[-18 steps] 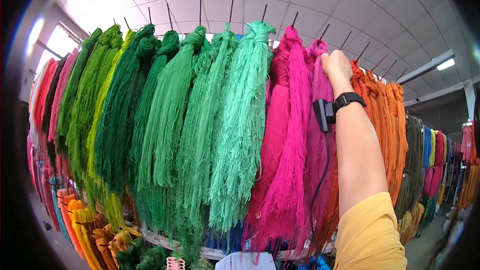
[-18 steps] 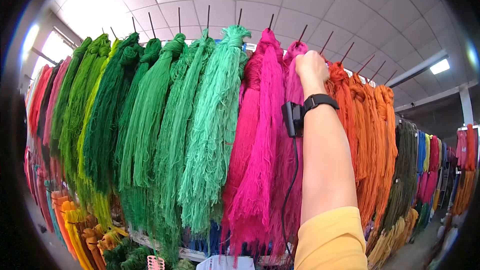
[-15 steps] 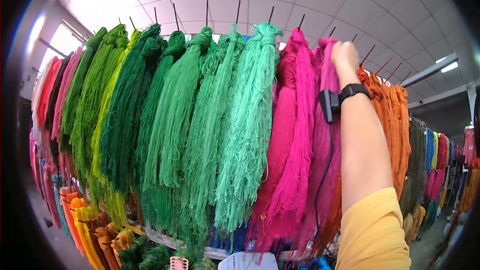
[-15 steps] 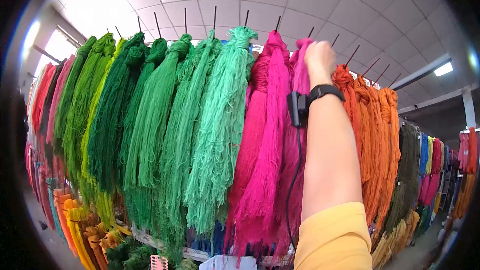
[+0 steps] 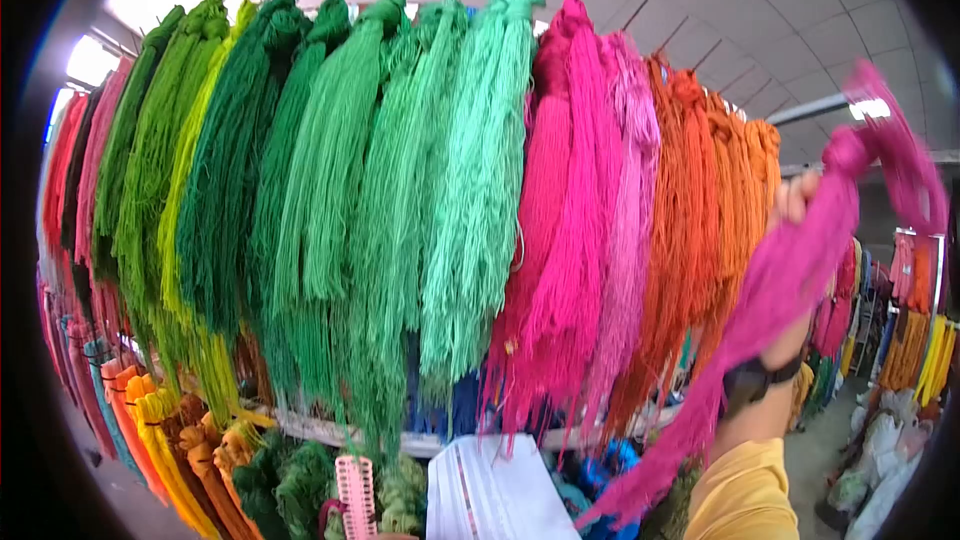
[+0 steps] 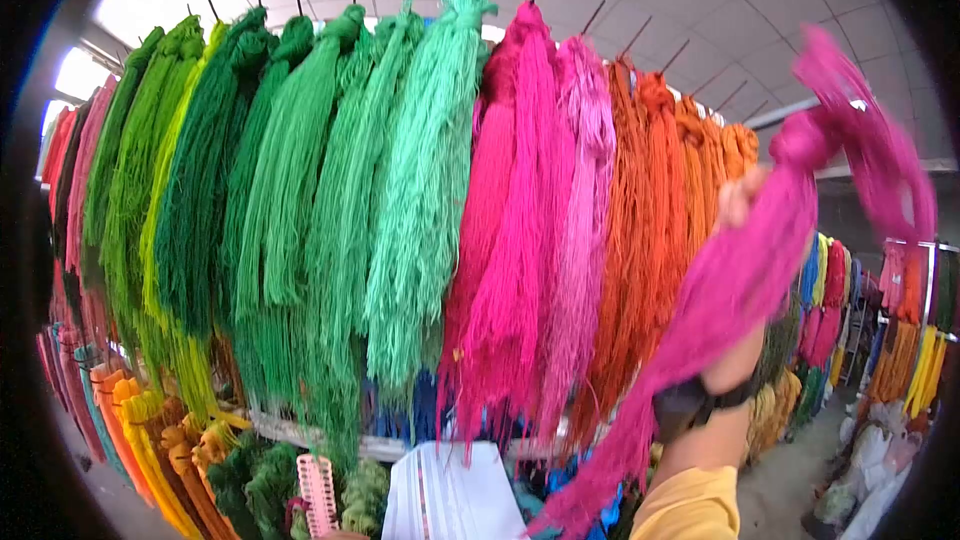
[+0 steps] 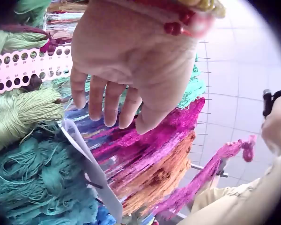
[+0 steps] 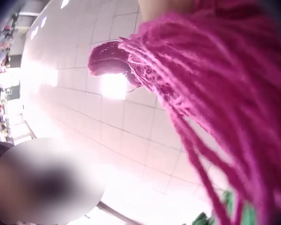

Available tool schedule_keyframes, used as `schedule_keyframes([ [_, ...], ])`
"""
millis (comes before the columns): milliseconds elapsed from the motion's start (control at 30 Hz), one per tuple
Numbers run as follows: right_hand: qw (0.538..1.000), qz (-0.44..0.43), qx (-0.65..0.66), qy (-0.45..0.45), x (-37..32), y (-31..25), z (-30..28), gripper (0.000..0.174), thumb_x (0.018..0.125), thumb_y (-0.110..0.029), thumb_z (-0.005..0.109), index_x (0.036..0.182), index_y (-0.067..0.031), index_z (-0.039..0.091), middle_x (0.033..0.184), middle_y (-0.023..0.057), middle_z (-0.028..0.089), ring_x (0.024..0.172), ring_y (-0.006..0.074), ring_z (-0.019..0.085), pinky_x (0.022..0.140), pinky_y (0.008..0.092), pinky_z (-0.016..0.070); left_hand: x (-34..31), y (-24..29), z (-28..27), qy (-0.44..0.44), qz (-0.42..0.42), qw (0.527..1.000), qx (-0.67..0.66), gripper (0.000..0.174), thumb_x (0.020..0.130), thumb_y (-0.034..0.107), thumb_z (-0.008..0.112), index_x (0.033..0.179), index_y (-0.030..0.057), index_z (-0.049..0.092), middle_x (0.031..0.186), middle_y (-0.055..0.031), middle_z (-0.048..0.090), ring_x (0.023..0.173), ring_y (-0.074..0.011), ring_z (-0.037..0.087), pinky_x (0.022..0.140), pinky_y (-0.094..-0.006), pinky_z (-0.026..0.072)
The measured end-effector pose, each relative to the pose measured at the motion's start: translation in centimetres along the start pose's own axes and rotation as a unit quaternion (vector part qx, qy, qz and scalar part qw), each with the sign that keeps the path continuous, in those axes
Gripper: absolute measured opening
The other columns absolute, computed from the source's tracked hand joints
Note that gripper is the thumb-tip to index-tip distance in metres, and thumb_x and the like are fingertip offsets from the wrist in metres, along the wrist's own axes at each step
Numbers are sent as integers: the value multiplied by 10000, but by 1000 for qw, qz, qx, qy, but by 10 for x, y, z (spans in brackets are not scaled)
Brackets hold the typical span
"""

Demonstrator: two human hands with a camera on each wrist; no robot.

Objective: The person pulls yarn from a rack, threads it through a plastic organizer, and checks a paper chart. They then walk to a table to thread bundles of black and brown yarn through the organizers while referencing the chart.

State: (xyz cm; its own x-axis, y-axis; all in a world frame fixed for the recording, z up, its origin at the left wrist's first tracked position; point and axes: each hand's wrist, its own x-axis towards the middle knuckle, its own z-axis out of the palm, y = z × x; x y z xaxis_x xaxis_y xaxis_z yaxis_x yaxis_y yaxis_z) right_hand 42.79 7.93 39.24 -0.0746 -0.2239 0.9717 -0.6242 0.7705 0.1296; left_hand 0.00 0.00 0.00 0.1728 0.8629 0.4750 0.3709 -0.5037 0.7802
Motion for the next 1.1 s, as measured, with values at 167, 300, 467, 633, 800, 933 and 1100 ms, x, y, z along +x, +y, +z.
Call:
schedule_keyframes([
  [167, 977, 132, 168, -11, -139, 59, 140, 237, 894, -281, 460, 888, -51, 518, 656, 13, 436, 579, 118, 422, 516, 278, 371, -17, 5, -22, -7, 14, 1000, -6, 239, 783, 84, 640, 1021, 65, 640, 1017, -102, 612, 910, -172, 580, 801, -269, 460],
  [300, 869, 494, -2, 29, -235, 96, 265, 79, 879, -92, 498, 928, -31, 513, 799, 32, 570, 673, 108, 556, 584, 239, 454, -40, 31, -27, 34, 37, 933, -357, 432, 786, 13, 622, 1194, -3, 480, 1201, -109, 517, 1122, -197, 487, 947, -342, 386],
  [467, 907, 370, -128, -153, -286, 111, 372, 144, 777, -57, 652, 867, -10, 550, 699, 55, 601, 611, 86, 597, 551, 226, 472, -77, 19, -32, 215, -46, 895, -388, 371, 881, 161, 539, 1205, -6, 470, 1144, -86, 541, 1056, -177, 511, 914, -314, 398],
  [633, 878, 458, -53, -126, -314, 115, 393, 86, 814, -67, 598, 865, -21, 546, 704, 37, 562, 577, 61, 529, 516, 210, 428, -101, 7, -43, 255, -97, 809, -521, 442, 916, 245, 469, 1265, -15, 389, 1134, -99, 548, 1053, -176, 529, 924, -331, 408],
  [800, 830, 545, 69, -95, -341, 125, 408, 260, 808, -52, 585, 1061, -18, 536, 847, 40, 543, 603, 68, 495, 553, 208, 419, -115, -11, -45, 221, -116, 814, -524, 521, 874, 230, 449, 1314, -19, 322, 1273, -140, 454, 1175, -254, 445, 1017, -391, 318],
  [933, 809, 554, 104, -166, -348, 123, 410, 345, 820, -59, 577, 1153, -15, 496, 860, -8, 521, 693, 41, 452, 604, 203, 399, -115, -9, -42, 200, -135, 817, -524, 529, 861, 205, 443, 1330, 3, 305, 1327, -126, 394, 1219, -239, 396, 1045, -383, 268],
  [1100, 796, 583, 89, -139, -360, 118, 412, 364, 774, -52, 599, 1124, -20, 503, 816, -22, 525, 664, 47, 444, 599, 198, 395, -133, -29, -44, 151, -213, 923, -283, 358, 885, 212, 490, 1176, 4, 484, 1109, -64, 535, 1030, -142, 491, 898, -299, 369],
])
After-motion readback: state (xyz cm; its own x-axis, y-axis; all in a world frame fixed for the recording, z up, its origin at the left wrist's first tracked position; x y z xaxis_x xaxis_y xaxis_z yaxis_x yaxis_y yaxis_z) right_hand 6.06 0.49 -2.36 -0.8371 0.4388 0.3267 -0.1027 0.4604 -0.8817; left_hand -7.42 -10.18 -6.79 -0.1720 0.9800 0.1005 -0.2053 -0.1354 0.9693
